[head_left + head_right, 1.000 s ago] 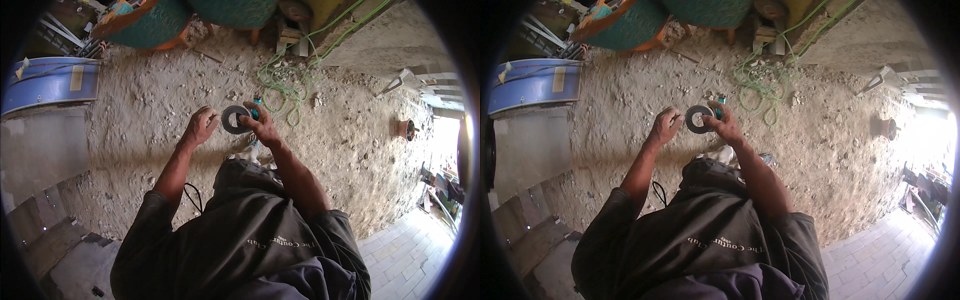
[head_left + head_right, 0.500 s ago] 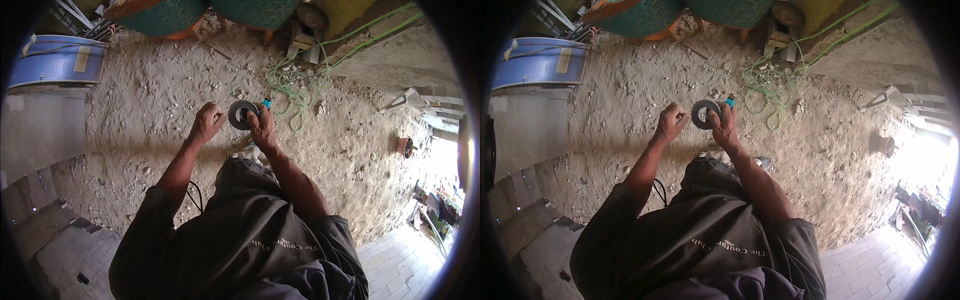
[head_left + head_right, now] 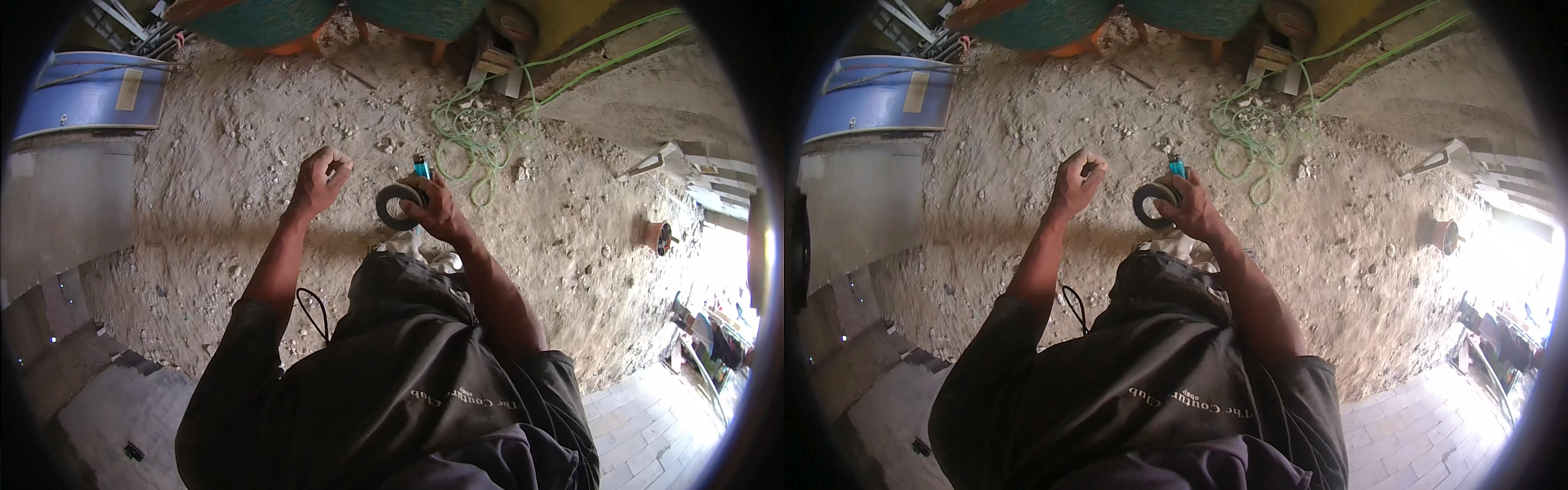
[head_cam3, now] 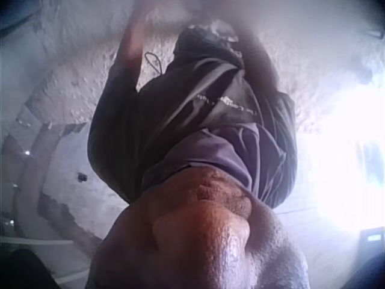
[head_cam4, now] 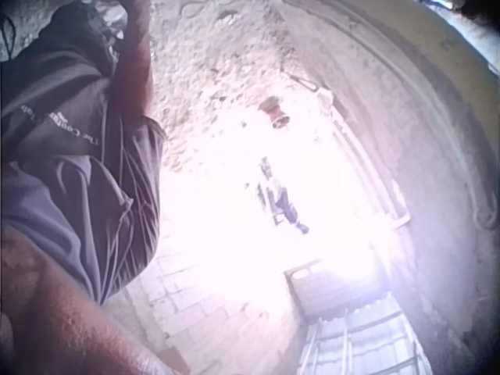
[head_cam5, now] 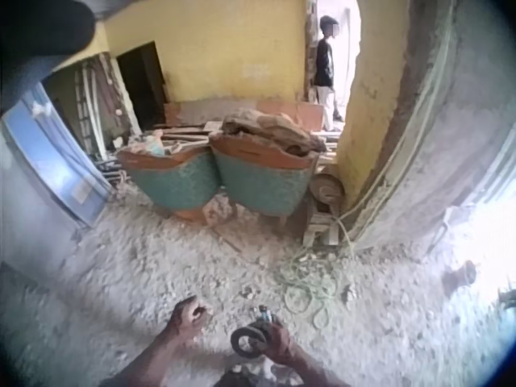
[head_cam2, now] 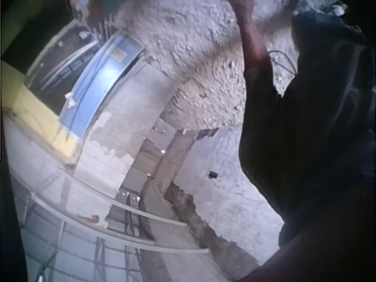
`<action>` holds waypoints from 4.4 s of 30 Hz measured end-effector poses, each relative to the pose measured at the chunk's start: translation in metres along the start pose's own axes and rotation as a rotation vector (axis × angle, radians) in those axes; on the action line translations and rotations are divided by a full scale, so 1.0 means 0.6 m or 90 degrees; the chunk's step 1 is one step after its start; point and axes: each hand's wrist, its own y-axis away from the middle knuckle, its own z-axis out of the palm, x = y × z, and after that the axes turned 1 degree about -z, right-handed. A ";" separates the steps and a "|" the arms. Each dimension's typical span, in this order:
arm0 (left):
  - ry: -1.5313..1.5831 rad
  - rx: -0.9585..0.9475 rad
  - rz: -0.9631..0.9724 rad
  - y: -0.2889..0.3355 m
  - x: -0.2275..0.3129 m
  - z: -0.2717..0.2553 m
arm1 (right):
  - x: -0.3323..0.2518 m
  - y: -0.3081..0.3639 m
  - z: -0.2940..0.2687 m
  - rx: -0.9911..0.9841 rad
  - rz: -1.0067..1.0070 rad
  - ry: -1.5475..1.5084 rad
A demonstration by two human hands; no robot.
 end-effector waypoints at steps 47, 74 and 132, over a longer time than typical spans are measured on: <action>1.024 0.027 -0.683 -0.020 0.353 0.568 | 0.117 0.283 -0.356 0.526 0.037 -0.039; 1.043 0.185 -0.112 -0.075 0.274 0.636 | 0.259 0.120 -0.482 -0.086 -0.318 -0.084; 0.958 0.589 -0.371 -0.075 0.283 0.584 | 0.244 0.054 -0.443 -0.194 -0.157 0.009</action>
